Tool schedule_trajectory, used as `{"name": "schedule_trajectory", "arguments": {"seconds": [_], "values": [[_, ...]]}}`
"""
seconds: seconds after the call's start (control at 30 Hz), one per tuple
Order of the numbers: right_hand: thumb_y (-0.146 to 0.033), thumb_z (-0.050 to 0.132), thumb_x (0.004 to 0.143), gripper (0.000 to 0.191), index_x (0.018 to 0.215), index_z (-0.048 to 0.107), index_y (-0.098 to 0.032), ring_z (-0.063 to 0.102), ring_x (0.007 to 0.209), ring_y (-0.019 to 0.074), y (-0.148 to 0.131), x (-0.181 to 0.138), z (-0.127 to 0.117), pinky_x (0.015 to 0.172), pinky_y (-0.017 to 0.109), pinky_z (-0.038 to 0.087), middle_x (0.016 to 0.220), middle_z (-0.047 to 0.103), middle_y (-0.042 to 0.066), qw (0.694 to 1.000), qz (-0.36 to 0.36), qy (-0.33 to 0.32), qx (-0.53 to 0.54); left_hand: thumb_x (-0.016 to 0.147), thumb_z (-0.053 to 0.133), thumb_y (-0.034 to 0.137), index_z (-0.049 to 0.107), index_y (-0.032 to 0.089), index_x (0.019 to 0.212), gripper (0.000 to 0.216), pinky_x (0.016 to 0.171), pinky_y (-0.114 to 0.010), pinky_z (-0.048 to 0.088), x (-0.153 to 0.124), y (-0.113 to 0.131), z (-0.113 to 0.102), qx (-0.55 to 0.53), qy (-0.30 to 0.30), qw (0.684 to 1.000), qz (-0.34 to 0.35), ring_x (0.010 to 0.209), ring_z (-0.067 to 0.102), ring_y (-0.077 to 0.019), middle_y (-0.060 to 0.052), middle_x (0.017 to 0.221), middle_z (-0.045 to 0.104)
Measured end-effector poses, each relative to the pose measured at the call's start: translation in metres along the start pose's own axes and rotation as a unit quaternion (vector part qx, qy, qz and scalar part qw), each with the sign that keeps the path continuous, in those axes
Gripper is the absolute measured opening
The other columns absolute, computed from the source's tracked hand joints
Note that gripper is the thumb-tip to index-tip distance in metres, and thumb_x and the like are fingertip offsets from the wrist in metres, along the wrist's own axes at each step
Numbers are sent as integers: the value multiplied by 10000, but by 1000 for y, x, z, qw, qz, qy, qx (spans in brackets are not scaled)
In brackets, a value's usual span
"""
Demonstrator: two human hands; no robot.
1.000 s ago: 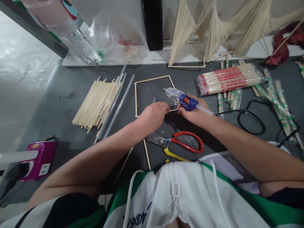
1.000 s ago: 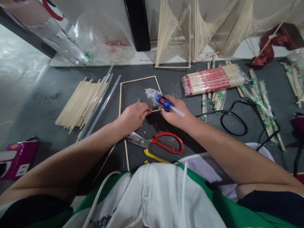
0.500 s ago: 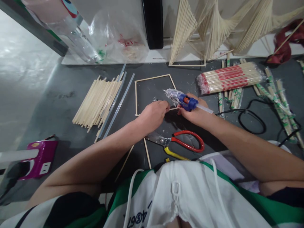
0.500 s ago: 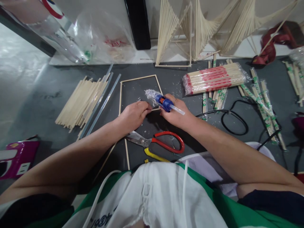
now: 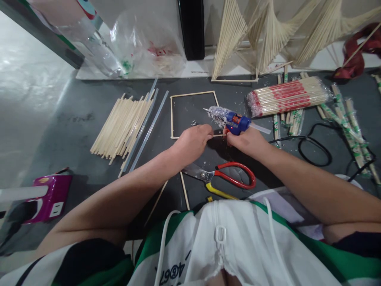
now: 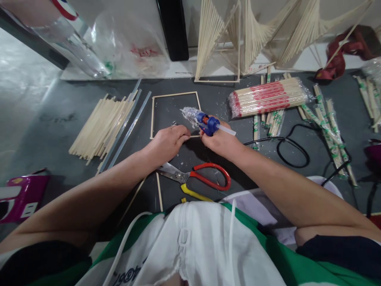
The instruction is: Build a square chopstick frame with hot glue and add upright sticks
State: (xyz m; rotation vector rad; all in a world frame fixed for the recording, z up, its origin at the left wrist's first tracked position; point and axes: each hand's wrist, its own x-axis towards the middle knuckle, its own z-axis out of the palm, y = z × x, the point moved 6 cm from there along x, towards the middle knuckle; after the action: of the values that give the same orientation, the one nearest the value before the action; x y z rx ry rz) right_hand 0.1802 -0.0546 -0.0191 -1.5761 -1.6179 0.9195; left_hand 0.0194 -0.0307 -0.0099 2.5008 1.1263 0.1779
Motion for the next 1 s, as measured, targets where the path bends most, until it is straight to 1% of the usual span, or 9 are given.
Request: {"name": "schedule_trajectory", "arguments": {"seconds": [0.1, 0.17, 0.27, 0.4, 0.57, 0.7, 0.83, 0.93, 1.0], "values": [[-191, 590, 753, 75, 815, 617, -221, 702, 712, 222, 2, -1, 1, 682, 343, 590, 761, 696, 26, 995, 55, -33, 77, 1031, 475, 193, 649, 187, 1046, 174, 892, -289, 481, 1, -3, 1, 2, 4, 1000, -3, 1007, 678, -190, -35, 1016, 719], [-195, 614, 766, 81, 841, 633, -218, 710, 701, 216, 2, -3, 2, 615, 315, 577, 761, 704, 21, 988, 79, -48, 123, 1031, 478, 196, 649, 187, 1058, 173, 875, -292, 482, 1, -5, 2, 9, 2, 1000, -8, 1005, 676, -193, -37, 1023, 715], [-193, 672, 777, 94, 865, 647, -215, 725, 733, 209, 0, -5, 1, 633, 297, 586, 754, 715, 15, 983, 97, -56, 143, 1027, 479, 194, 652, 185, 1056, 175, 872, -301, 485, 2, -6, 3, 19, -1, 1000, -8, 1009, 675, -198, -41, 1025, 717], [-149, 718, 750, 125, 810, 630, -215, 709, 679, 176, 1, -4, 2, 696, 306, 621, 730, 690, -5, 977, 123, -50, 170, 1026, 471, 199, 651, 181, 1029, 180, 857, -307, 486, 2, -4, 2, 20, 9, 1000, 4, 974, 670, -199, -44, 992, 714], [-168, 691, 769, 92, 804, 624, -220, 705, 682, 172, 0, -3, 1, 753, 331, 633, 730, 691, -6, 977, 102, -64, 178, 1025, 470, 204, 639, 193, 991, 173, 818, -296, 478, 1, -5, 2, 1, 21, 1000, 10, 927, 662, -190, -35, 943, 700], [-202, 656, 790, 47, 803, 619, -226, 679, 663, 178, -2, -4, -3, 741, 330, 600, 676, 671, -12, 990, 81, -60, 101, 1023, 472, 190, 632, 193, 1014, 161, 836, -300, 477, 1, -6, 2, -4, 14, 1000, 6, 954, 662, -193, -34, 977, 699], [-197, 624, 757, 42, 771, 599, -228, 623, 621, 172, -6, -4, -5, 695, 322, 557, 651, 630, -13, 995, 62, -31, 72, 1030, 460, 187, 628, 185, 1039, 168, 875, -309, 477, 2, -5, 3, 10, -6, 1000, -2, 994, 661, -202, -44, 1018, 696], [-206, 615, 702, 57, 737, 577, -229, 568, 584, 167, -7, -3, -3, 617, 315, 511, 637, 595, -11, 993, 40, -40, 102, 1046, 439, 211, 620, 185, 1036, 183, 877, -309, 476, 2, -2, 3, 16, -8, 1000, 1, 989, 660, -202, -46, 1009, 693], [-208, 617, 676, 78, 737, 574, -233, 542, 575, 165, -5, -2, -2, 576, 312, 486, 651, 595, -5, 991, 40, -57, 117, 1051, 431, 225, 614, 188, 1033, 187, 874, -308, 476, 2, -1, 3, 23, -11, 1000, 3, 990, 660, -203, -50, 1010, 692]]}}
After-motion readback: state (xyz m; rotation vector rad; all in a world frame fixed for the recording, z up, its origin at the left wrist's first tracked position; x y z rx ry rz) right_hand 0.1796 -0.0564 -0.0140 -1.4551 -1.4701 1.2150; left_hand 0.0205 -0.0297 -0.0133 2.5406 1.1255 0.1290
